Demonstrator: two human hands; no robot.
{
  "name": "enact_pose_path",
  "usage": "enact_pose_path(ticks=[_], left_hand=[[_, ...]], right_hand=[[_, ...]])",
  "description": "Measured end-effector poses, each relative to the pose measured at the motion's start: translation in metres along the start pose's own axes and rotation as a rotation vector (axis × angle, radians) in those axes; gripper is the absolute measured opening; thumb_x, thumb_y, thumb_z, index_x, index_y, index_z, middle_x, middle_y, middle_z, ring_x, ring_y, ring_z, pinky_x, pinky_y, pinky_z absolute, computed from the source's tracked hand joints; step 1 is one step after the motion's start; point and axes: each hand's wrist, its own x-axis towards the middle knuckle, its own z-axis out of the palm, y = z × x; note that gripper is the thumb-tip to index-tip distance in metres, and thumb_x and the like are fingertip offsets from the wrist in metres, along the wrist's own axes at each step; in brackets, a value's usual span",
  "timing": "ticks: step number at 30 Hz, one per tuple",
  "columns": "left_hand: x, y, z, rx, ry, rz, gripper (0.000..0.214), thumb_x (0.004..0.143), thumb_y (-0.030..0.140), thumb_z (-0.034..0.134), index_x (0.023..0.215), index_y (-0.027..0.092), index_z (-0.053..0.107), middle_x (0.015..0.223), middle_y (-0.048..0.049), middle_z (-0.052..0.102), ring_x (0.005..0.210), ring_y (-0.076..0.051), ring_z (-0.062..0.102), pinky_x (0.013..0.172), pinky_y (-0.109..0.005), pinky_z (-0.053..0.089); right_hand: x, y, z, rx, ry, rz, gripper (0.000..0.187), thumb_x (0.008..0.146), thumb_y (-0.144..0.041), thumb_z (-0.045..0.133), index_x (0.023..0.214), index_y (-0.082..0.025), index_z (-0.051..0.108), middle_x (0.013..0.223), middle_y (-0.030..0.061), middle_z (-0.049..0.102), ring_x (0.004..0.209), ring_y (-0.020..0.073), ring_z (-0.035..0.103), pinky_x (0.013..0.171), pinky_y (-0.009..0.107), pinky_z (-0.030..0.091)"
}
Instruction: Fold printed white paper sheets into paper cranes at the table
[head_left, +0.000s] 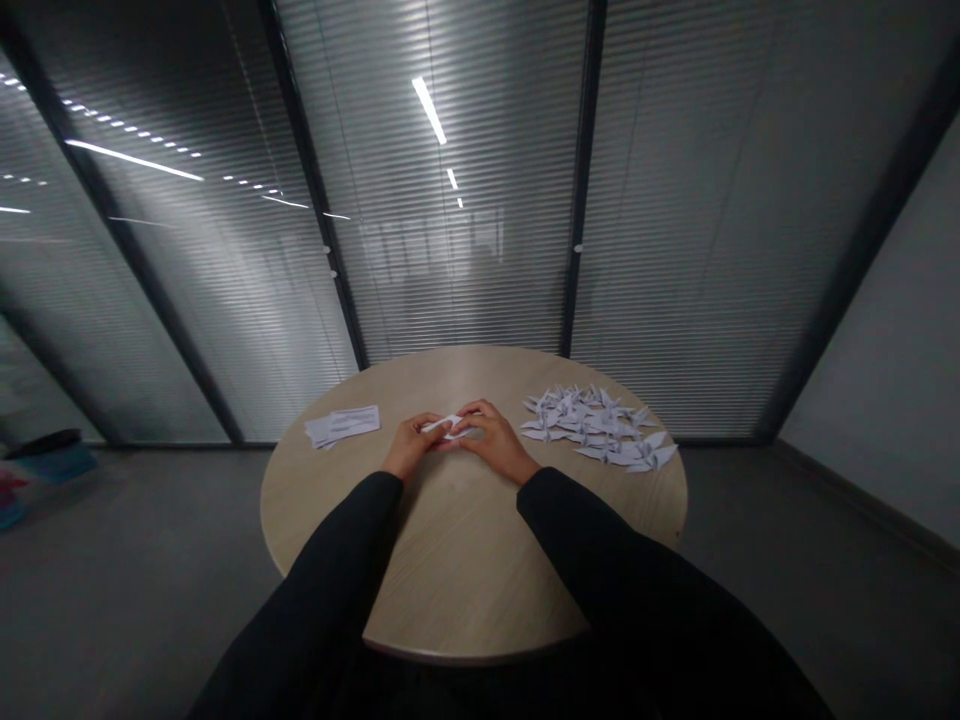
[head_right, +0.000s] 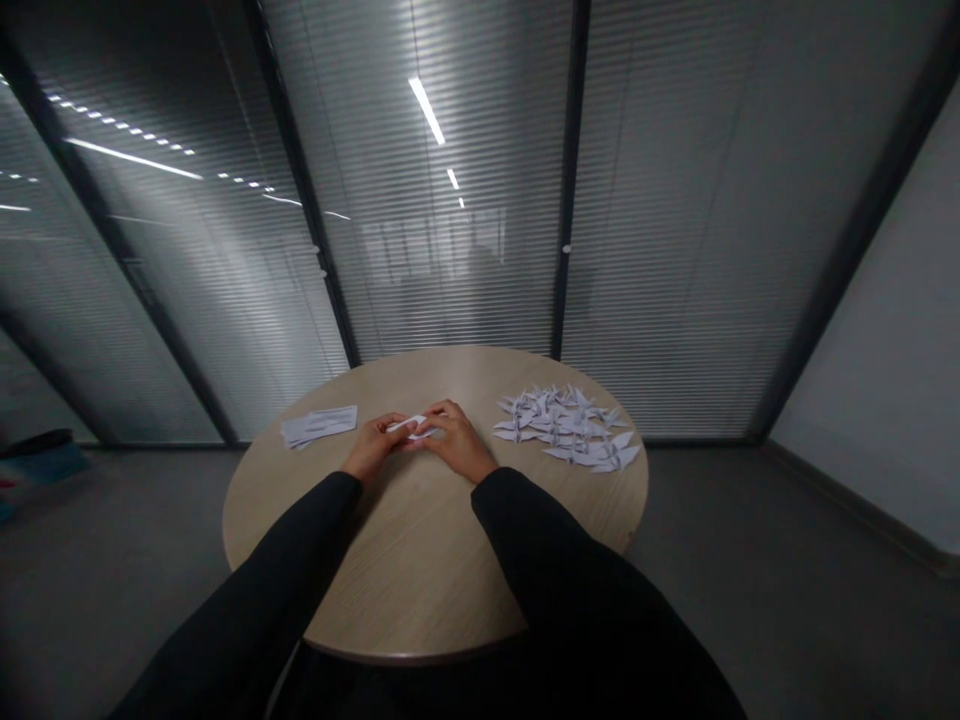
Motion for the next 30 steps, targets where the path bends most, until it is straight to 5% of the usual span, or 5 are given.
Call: enact_pose_path(ticks=[13,30], left_hand=[[-0.0019,0.0028,0.0021,0.038,0.000,0.044,0.040,0.056,0.039,0.077,0.080,0.011,0.063,0.071,-0.0044,0.068,0.062,-0.015,0.065,0.071,-0.031,0.053],[-0.0027,0.0053,0.0027,0.094,-0.049,0.061,0.043,0.053,0.043,0.078,0.078,0.011,0.061,0.068,-0.0041,0.069,0.061,-0.016,0.065,0.069,-0.031,0.053]], right_hand=[[0.0027,0.0031,-0.0026,0.040,0.032,0.107,0.007,0.068,-0.023,0.072,0.070,-0.018,0.067,0.081,0.0029,0.060,0.079,0.0149,0.058,0.074,0.028,0.044],[0.0023,0.0022,-0.0008,0.014,0.104,0.321,0.027,0.060,-0.030,0.073,0.070,-0.019,0.050,0.064,-0.0051,0.055,0.059,0.0114,0.053,0.057,0.022,0.039]])
